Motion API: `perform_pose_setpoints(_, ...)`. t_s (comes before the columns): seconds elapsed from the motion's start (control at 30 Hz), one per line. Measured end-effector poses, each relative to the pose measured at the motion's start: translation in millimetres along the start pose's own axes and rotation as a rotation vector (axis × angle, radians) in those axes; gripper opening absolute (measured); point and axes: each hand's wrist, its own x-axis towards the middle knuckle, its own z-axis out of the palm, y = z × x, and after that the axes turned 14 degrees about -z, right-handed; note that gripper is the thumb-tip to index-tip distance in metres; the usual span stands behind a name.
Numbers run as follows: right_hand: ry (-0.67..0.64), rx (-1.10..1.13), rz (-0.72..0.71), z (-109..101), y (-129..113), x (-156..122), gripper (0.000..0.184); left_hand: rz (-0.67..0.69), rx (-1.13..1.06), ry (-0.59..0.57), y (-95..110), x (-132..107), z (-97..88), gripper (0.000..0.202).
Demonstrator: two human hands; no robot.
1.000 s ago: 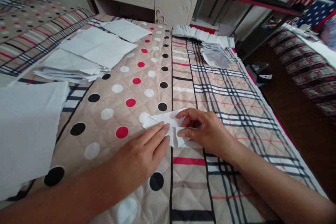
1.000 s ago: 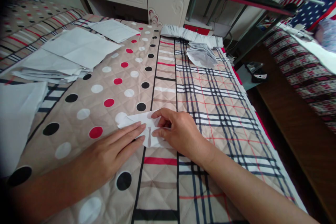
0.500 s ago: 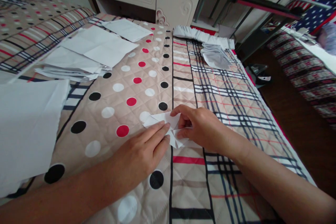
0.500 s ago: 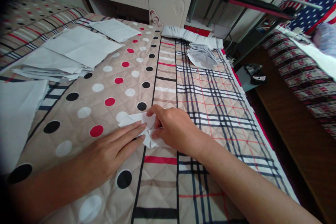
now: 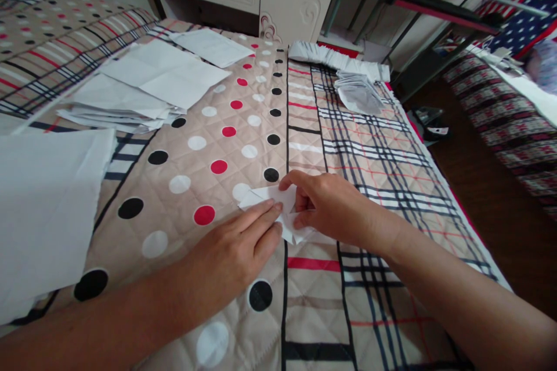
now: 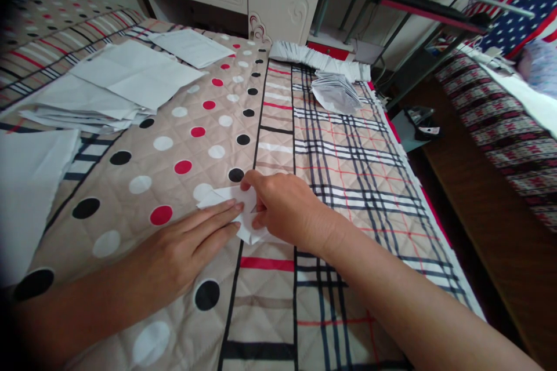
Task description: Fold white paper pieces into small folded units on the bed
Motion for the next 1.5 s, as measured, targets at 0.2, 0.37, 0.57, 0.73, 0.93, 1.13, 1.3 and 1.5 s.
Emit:
perform_pose_setpoints(0.2,0.002,0.033,-0.042,1.2,4.1,0.7,0.046,-0.003,-0.009,-0.01,0.6,1.4,-4.1,0.031)
perform_pose_setpoints(0.37,0.007,0.003,-0.055,1.7,3.4,1.9,0.046,-0.005,-0.002,-0.032,0.8,2.2,-5.4,0.033)
perform_pose_setpoints(0.57,0.005,-0.025,-0.044,2.4,0.4,2.4,0.045,-0.026,-0.006,-0.067,0.5,-1.4,-1.6,0.041)
perform_pose_setpoints(0.73,0.061,0.068,-0.019,3.2,6.0,-6.4,0.038,-0.028,0.0,-0.092,0.2,-2.0,-1.7,0.042)
perform_pose_setpoints(0.93,-0.016,0.448,-0.221,-6.0,25.7,-27.0,0.011,-0.034,-0.027,-0.055,0.5,-0.1,-1.8,0.035)
perform_pose_setpoints(1.13,-0.037,0.499,-0.402,-12.2,42.8,-45.5,0.018,-0.015,-0.065,-0.063,-1.2,0.8,-3.7,0.035)
perform_pose_setpoints(1.3,0.169,0.38,-0.37,-0.8,54.7,-58.2,0.018,-0.024,-0.112,-0.064,-3.2,-4.1,0.2,0.038)
perform_pose_setpoints(1.5,0.406,0.295,-0.308,8.1,62.5,-58.2,0.019,-0.026,-0.157,-0.041,-3.9,-3.6,2.0,0.036)
